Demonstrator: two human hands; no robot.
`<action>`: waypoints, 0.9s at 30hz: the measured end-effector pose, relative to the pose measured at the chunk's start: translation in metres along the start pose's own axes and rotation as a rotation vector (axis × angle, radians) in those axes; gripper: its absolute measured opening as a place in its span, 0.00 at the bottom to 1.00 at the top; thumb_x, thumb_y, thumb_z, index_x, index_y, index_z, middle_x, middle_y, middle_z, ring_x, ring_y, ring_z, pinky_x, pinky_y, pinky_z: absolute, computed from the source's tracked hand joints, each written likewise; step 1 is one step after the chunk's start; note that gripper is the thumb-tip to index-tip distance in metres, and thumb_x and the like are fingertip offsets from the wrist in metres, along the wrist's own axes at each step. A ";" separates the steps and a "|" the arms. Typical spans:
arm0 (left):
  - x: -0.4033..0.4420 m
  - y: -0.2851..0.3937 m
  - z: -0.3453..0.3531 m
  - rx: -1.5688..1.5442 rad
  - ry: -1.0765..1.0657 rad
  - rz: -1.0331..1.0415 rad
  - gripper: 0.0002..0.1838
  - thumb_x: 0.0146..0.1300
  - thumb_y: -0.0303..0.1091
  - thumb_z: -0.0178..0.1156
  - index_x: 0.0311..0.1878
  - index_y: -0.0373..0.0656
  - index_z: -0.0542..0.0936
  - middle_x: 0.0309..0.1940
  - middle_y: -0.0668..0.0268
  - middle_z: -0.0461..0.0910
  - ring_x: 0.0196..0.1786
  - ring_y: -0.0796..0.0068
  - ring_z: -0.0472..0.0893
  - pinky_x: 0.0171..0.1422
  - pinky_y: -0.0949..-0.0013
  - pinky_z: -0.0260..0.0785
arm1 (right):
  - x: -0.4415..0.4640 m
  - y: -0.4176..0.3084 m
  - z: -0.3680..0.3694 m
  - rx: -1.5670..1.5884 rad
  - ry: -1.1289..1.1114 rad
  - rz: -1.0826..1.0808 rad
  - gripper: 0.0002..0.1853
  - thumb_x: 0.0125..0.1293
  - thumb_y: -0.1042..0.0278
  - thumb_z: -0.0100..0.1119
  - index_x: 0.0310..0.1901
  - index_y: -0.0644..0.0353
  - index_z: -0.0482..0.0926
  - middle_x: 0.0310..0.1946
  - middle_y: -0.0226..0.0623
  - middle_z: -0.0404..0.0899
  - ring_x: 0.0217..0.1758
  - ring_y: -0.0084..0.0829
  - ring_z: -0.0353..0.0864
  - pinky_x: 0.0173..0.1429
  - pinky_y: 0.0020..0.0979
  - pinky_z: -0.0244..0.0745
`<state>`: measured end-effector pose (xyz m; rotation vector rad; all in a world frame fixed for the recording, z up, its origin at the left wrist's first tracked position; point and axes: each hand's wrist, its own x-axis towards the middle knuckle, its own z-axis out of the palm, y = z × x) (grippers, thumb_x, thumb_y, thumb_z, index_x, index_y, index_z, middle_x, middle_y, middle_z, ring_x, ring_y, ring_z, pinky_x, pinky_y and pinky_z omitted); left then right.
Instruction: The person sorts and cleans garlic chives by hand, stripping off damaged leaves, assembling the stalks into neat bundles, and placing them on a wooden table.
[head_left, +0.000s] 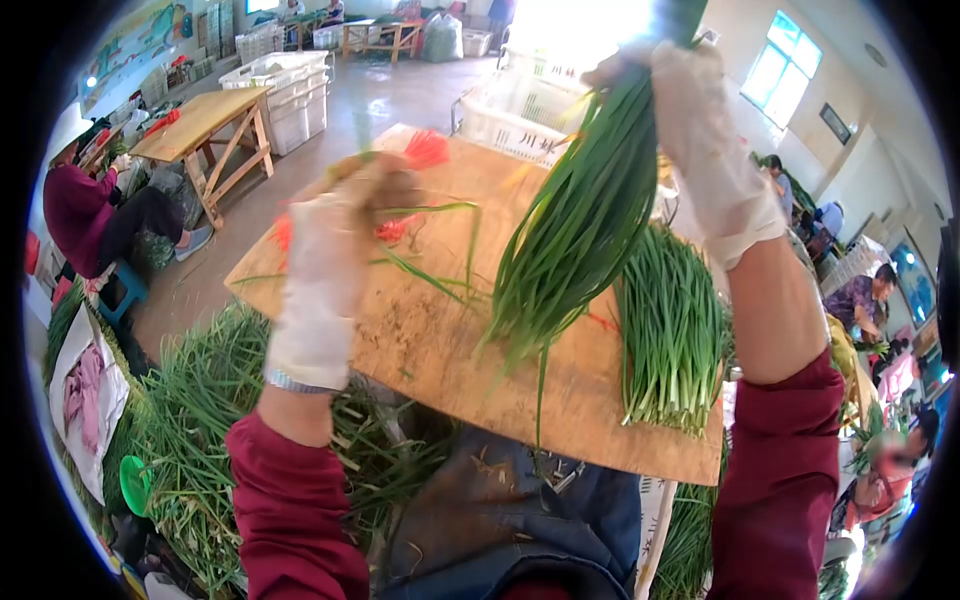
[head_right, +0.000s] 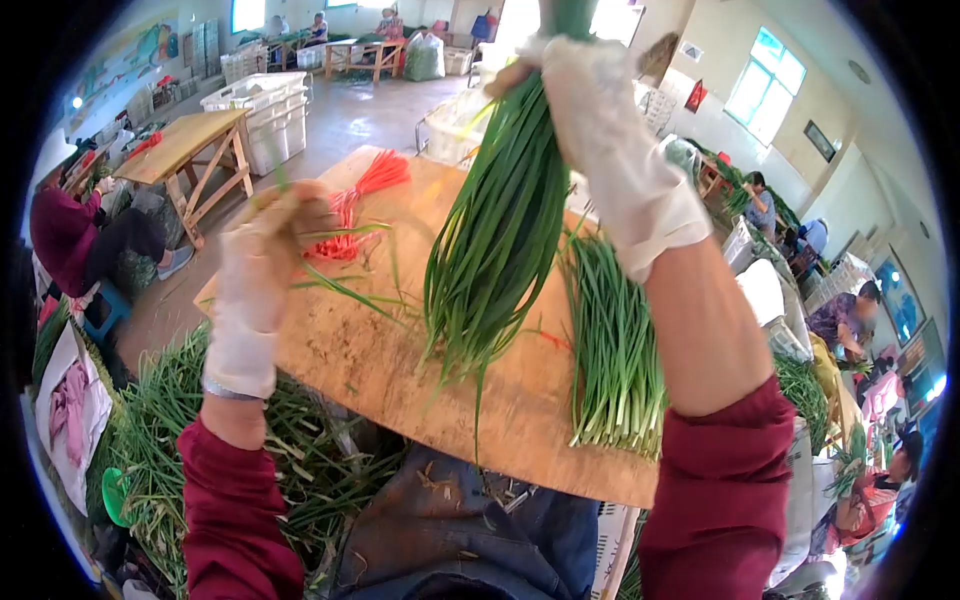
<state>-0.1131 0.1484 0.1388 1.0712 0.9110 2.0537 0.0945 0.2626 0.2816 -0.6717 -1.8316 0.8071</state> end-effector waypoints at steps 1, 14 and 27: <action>-0.002 -0.001 -0.023 -0.032 0.034 -0.040 0.12 0.64 0.32 0.52 0.45 0.33 0.76 0.34 0.58 0.80 0.42 0.66 0.79 0.50 0.65 0.71 | -0.002 -0.007 -0.003 -0.032 -0.012 0.001 0.13 0.57 0.69 0.53 0.35 0.74 0.77 0.26 0.43 0.80 0.26 0.31 0.80 0.35 0.27 0.78; -0.128 -0.001 -0.039 0.651 0.397 0.235 0.15 0.59 0.22 0.55 0.51 0.34 0.74 0.43 0.60 0.77 0.45 0.75 0.77 0.51 0.73 0.69 | 0.011 0.034 -0.003 0.030 0.021 -0.028 0.08 0.49 0.71 0.57 0.30 0.67 0.77 0.19 0.39 0.76 0.21 0.32 0.76 0.27 0.27 0.71; -0.037 -0.102 0.019 0.743 -0.284 0.062 0.34 0.50 0.32 0.62 0.62 0.37 0.63 0.58 0.54 0.67 0.61 0.63 0.68 0.66 0.62 0.57 | 0.000 0.025 0.003 0.145 0.019 0.012 0.08 0.55 0.66 0.52 0.28 0.63 0.74 0.20 0.34 0.72 0.22 0.28 0.73 0.28 0.27 0.70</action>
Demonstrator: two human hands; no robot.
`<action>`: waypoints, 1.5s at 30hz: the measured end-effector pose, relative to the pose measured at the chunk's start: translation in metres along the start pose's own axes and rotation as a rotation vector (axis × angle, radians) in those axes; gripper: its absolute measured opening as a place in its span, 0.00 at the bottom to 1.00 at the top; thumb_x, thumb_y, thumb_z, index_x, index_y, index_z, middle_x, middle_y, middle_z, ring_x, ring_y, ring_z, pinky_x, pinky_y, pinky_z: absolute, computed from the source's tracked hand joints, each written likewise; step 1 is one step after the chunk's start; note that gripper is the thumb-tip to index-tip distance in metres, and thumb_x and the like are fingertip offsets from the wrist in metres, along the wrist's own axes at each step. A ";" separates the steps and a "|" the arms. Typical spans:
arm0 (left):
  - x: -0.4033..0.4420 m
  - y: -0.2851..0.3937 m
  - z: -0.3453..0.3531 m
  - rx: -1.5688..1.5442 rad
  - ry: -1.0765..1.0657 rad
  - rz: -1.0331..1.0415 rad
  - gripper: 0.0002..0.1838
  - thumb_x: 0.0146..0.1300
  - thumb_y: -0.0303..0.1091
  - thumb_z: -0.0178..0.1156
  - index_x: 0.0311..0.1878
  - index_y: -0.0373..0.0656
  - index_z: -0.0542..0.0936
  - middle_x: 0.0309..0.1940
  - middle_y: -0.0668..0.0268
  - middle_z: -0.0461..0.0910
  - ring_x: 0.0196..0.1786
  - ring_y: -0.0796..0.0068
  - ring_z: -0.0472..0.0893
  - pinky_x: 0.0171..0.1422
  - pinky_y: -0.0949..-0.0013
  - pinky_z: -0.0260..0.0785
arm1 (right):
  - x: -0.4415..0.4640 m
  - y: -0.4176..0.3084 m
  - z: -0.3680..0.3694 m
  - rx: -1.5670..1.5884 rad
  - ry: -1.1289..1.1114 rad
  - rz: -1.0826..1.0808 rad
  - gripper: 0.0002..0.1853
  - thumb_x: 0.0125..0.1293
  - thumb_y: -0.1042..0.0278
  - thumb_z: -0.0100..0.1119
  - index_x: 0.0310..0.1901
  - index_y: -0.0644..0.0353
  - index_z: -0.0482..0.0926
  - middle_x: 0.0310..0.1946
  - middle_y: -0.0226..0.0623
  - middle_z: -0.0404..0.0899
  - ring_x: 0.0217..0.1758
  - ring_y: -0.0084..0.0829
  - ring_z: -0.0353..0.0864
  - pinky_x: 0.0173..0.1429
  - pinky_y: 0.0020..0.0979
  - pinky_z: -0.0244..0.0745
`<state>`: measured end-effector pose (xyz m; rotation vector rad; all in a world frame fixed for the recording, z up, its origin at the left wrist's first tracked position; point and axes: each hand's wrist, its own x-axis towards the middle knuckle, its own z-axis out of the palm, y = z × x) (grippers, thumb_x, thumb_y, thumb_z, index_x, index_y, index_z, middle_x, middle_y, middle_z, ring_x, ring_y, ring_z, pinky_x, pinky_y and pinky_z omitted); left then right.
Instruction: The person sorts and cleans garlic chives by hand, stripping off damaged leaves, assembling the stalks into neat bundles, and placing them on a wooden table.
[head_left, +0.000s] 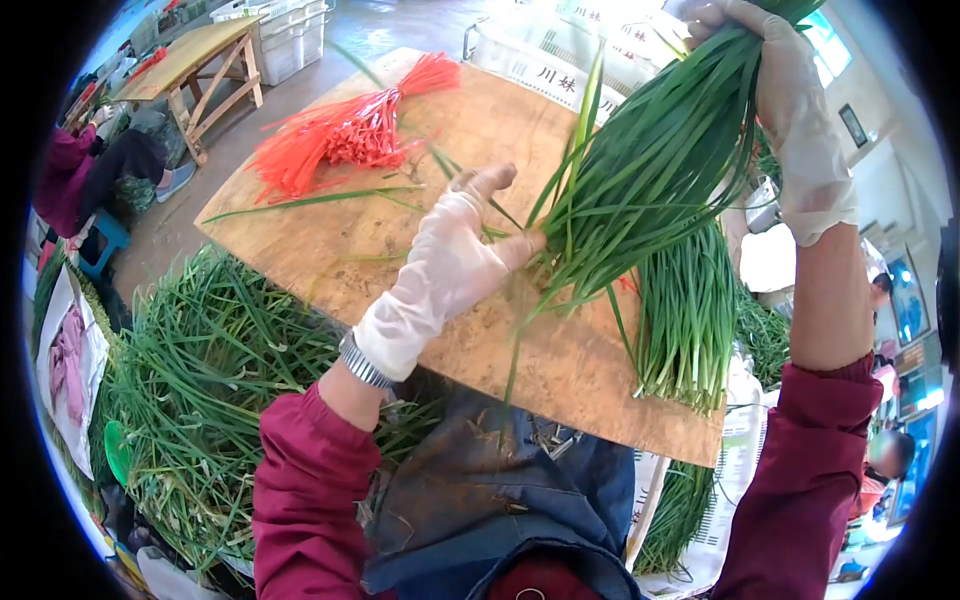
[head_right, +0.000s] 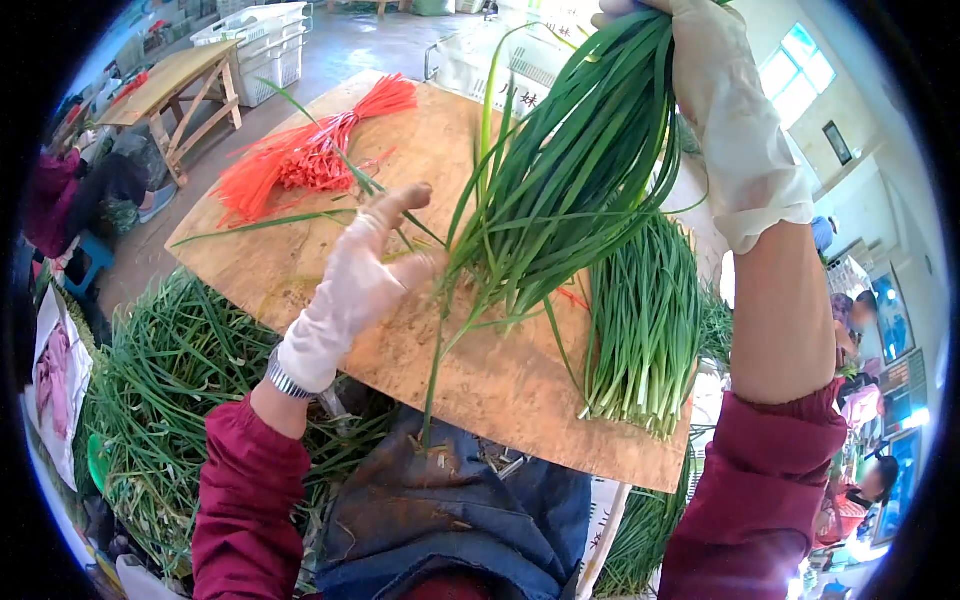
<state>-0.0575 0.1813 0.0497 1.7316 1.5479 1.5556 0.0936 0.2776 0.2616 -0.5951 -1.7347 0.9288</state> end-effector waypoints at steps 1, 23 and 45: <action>0.001 -0.007 0.007 0.164 -0.048 0.032 0.36 0.48 0.34 0.63 0.63 0.38 0.63 0.59 0.54 0.67 0.62 0.61 0.67 0.66 0.61 0.55 | 0.006 0.003 -0.006 0.032 -0.091 0.024 0.07 0.55 0.67 0.52 0.27 0.61 0.72 0.20 0.32 0.72 0.22 0.28 0.72 0.27 0.28 0.71; -0.020 -0.012 0.008 0.459 -0.477 0.060 0.29 0.51 0.29 0.58 0.59 0.44 0.66 0.34 0.51 0.78 0.39 0.50 0.78 0.42 0.56 0.71 | 0.044 0.015 -0.059 0.360 0.120 0.121 0.05 0.61 0.76 0.51 0.36 0.71 0.72 0.19 0.32 0.70 0.18 0.24 0.68 0.22 0.25 0.67; -0.276 0.075 -0.209 0.355 0.140 -0.712 0.10 0.64 0.34 0.53 0.39 0.39 0.79 0.22 0.67 0.78 0.25 0.80 0.73 0.26 0.76 0.61 | -0.078 0.207 -0.036 -0.238 0.189 0.479 0.11 0.62 0.69 0.46 0.33 0.68 0.76 0.25 0.38 0.77 0.25 0.27 0.75 0.30 0.28 0.69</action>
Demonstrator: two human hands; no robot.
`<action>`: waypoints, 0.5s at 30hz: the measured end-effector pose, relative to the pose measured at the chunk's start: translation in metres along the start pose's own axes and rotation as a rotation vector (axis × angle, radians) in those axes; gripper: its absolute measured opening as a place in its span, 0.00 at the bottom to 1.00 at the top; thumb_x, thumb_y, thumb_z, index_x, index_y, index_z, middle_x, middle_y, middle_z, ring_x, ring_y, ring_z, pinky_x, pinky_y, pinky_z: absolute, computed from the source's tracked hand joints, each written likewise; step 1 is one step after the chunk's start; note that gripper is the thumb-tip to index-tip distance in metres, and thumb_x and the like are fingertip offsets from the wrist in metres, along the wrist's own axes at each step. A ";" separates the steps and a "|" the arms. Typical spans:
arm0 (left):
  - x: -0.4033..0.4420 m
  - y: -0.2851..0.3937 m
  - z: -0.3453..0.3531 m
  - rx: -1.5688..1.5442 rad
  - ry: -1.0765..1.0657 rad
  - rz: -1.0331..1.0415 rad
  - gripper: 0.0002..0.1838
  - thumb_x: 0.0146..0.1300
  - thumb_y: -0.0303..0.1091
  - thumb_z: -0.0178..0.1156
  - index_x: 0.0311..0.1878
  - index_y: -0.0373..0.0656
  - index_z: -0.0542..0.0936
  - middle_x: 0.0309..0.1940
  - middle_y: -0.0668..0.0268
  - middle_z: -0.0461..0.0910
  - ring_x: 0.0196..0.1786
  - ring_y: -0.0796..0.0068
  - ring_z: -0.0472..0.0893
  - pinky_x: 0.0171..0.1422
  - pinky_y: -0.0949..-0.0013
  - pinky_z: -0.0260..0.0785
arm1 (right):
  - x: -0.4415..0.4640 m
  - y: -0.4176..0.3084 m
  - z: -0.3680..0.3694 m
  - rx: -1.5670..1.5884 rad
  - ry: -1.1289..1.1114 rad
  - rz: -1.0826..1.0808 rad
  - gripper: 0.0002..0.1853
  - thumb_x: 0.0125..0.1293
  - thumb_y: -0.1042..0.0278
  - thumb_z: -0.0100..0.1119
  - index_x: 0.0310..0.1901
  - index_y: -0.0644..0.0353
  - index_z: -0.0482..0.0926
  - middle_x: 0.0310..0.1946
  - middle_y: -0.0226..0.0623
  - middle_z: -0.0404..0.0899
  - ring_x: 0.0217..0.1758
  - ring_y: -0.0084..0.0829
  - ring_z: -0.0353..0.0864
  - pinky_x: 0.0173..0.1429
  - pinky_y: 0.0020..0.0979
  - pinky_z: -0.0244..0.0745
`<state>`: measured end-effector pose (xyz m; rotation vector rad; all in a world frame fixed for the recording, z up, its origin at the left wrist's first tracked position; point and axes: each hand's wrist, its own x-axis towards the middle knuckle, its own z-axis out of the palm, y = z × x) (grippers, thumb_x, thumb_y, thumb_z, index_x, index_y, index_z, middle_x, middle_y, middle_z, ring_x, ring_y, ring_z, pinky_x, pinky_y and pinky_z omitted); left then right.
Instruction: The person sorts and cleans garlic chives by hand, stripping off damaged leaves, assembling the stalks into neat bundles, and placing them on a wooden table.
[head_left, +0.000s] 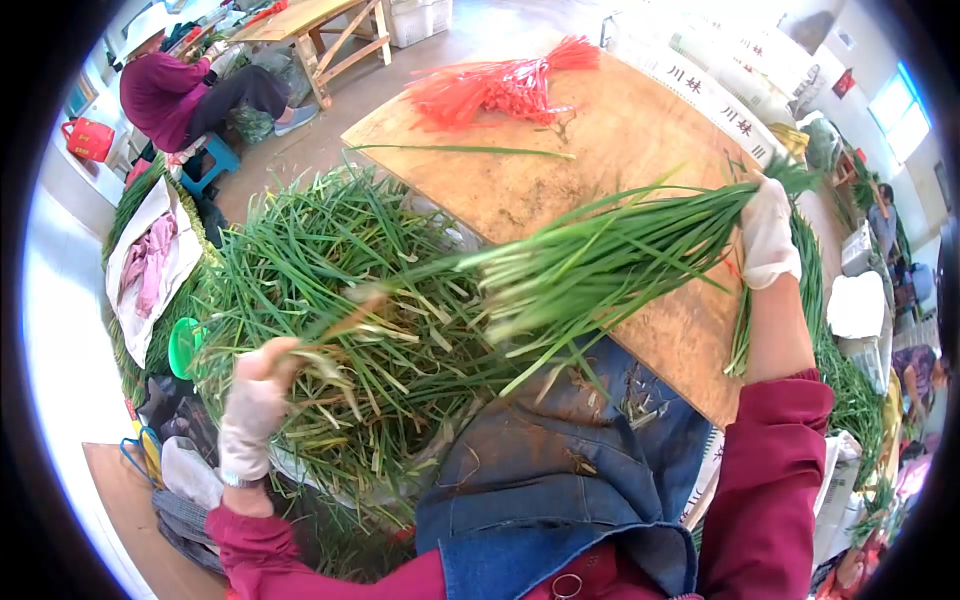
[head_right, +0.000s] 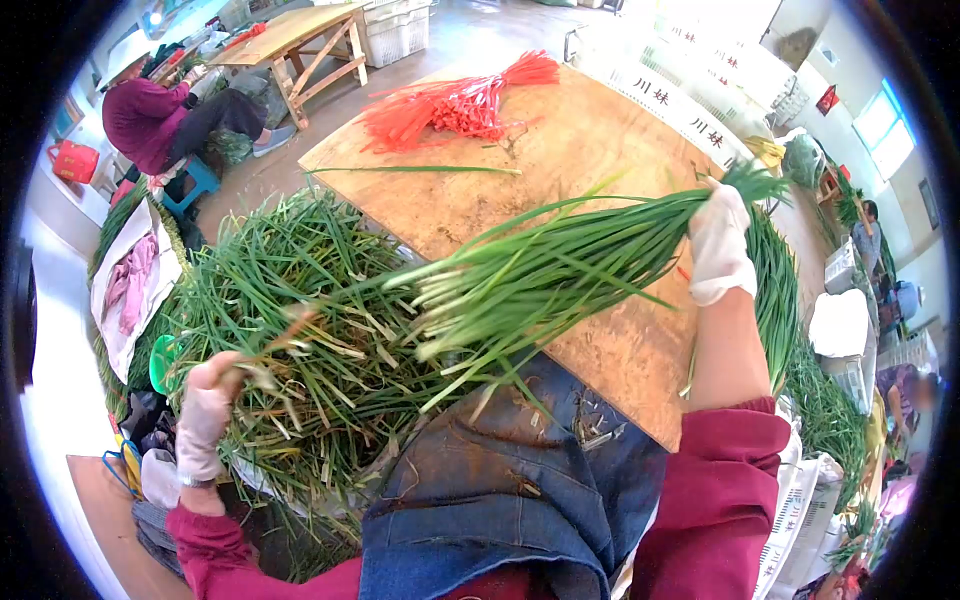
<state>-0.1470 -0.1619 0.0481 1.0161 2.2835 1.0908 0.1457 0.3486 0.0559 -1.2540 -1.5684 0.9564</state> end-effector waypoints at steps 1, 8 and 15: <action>-0.005 -0.014 -0.006 -0.102 0.082 0.018 0.10 0.64 0.33 0.50 0.38 0.39 0.79 0.17 0.76 0.71 0.18 0.85 0.62 0.22 0.78 0.51 | 0.002 0.002 -0.005 0.175 0.048 0.139 0.12 0.64 0.68 0.42 0.33 0.66 0.76 0.25 0.36 0.77 0.25 0.27 0.74 0.31 0.27 0.69; -0.013 -0.040 0.007 1.158 0.305 0.084 0.18 0.48 0.33 0.64 0.45 0.45 0.76 0.44 0.59 0.73 0.54 0.62 0.68 0.63 0.57 0.51 | 0.008 0.010 -0.014 0.480 0.149 0.373 0.13 0.66 0.64 0.40 0.29 0.59 0.73 0.23 0.33 0.73 0.24 0.28 0.70 0.35 0.24 0.67; 0.077 0.053 0.125 0.171 0.297 0.610 0.10 0.57 0.22 0.54 0.42 0.38 0.78 0.41 0.55 0.77 0.45 0.59 0.77 0.51 0.66 0.69 | -0.022 -0.009 -0.009 0.763 0.139 0.240 0.07 0.62 0.71 0.53 0.33 0.66 0.74 0.20 0.32 0.70 0.20 0.26 0.67 0.25 0.26 0.65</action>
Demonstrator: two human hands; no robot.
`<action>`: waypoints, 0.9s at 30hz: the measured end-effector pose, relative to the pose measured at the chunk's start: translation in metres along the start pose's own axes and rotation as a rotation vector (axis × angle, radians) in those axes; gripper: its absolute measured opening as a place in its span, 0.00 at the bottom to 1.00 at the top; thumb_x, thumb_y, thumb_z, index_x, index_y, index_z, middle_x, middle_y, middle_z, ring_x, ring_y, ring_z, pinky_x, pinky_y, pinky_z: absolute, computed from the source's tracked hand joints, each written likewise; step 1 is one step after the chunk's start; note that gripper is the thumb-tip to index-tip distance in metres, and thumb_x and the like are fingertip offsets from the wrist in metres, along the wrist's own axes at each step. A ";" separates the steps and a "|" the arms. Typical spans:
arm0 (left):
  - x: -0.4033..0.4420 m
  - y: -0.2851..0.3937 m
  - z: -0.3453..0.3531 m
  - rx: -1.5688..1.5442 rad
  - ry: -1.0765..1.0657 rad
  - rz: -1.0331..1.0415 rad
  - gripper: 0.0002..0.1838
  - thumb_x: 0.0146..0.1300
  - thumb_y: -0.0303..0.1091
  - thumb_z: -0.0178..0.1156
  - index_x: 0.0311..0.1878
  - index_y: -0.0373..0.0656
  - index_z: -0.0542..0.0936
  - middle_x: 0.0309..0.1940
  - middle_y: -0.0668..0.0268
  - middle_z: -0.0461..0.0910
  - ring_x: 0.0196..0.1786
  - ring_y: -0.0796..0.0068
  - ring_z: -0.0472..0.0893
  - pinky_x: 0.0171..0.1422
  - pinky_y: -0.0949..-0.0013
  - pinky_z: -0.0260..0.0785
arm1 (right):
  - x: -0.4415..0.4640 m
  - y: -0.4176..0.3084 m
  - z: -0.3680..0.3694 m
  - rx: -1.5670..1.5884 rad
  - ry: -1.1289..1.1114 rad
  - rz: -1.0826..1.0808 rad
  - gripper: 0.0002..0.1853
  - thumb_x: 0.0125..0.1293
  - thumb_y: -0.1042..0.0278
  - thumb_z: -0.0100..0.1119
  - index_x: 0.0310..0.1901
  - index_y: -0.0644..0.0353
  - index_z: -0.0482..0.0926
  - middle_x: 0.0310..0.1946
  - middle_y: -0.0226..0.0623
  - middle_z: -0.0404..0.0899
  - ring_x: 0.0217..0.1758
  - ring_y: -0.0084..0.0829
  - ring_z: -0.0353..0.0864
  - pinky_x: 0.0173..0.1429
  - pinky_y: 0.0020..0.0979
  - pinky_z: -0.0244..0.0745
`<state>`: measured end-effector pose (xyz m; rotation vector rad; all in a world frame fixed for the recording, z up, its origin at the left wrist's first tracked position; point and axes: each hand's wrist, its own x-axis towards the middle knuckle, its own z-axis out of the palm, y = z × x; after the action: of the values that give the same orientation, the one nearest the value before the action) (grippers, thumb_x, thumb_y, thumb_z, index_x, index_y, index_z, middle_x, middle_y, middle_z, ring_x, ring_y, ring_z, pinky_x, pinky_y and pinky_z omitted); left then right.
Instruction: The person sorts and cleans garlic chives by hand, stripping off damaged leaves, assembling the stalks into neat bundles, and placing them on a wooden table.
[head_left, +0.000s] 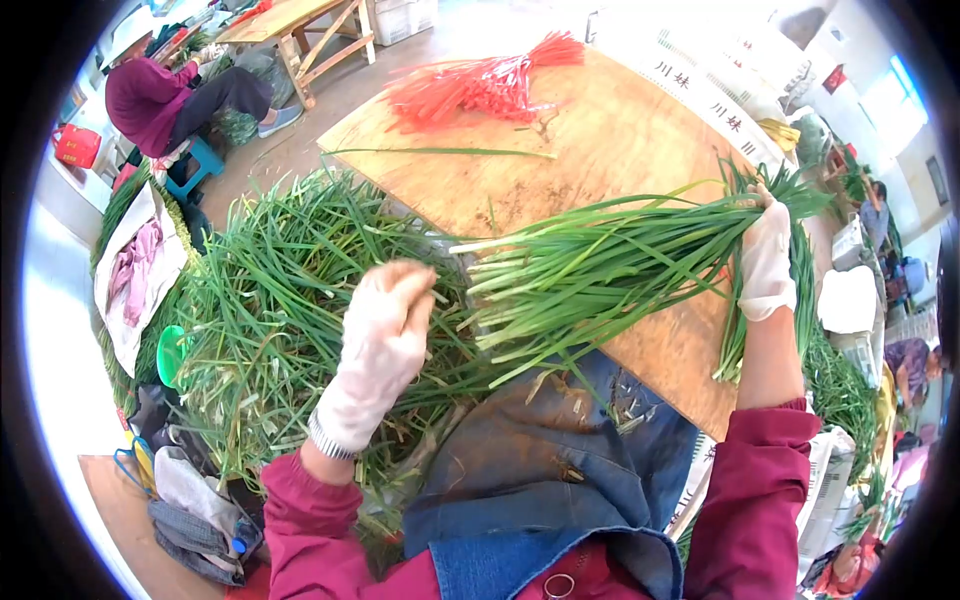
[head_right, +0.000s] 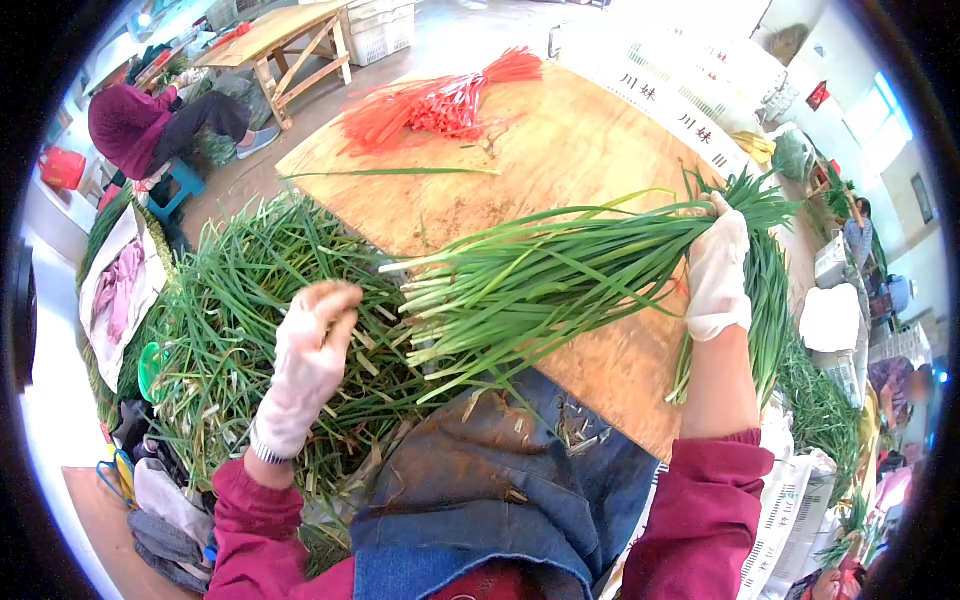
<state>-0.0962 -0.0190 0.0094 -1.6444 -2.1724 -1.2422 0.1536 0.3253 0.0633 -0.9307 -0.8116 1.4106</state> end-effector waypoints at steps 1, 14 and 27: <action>0.012 -0.006 0.011 -0.046 0.037 -0.053 0.12 0.55 0.22 0.55 0.44 0.38 0.77 0.42 0.54 0.77 0.45 0.57 0.76 0.51 0.64 0.69 | 0.002 -0.002 0.001 0.029 0.017 0.018 0.07 0.63 0.71 0.50 0.32 0.65 0.72 0.16 0.28 0.64 0.18 0.22 0.63 0.23 0.24 0.61; 0.045 -0.006 0.044 -0.228 -0.477 -0.123 0.09 0.54 0.26 0.59 0.40 0.39 0.79 0.33 0.57 0.77 0.38 0.59 0.77 0.44 0.65 0.69 | -0.004 -0.007 0.005 0.284 -0.241 0.066 0.08 0.67 0.68 0.47 0.32 0.61 0.68 0.13 0.21 0.54 0.16 0.20 0.55 0.24 0.24 0.57; -0.017 -0.032 -0.050 0.302 -0.219 -0.368 0.15 0.55 0.24 0.58 0.48 0.39 0.77 0.50 0.54 0.72 0.46 0.63 0.77 0.51 0.67 0.72 | -0.004 -0.010 -0.008 0.376 -0.428 0.064 0.09 0.68 0.68 0.45 0.33 0.63 0.70 0.14 0.20 0.53 0.16 0.18 0.53 0.27 0.24 0.55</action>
<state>-0.1343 -0.0666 0.0155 -1.3546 -2.7287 -0.7720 0.1651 0.3213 0.0688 -0.3722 -0.7927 1.7750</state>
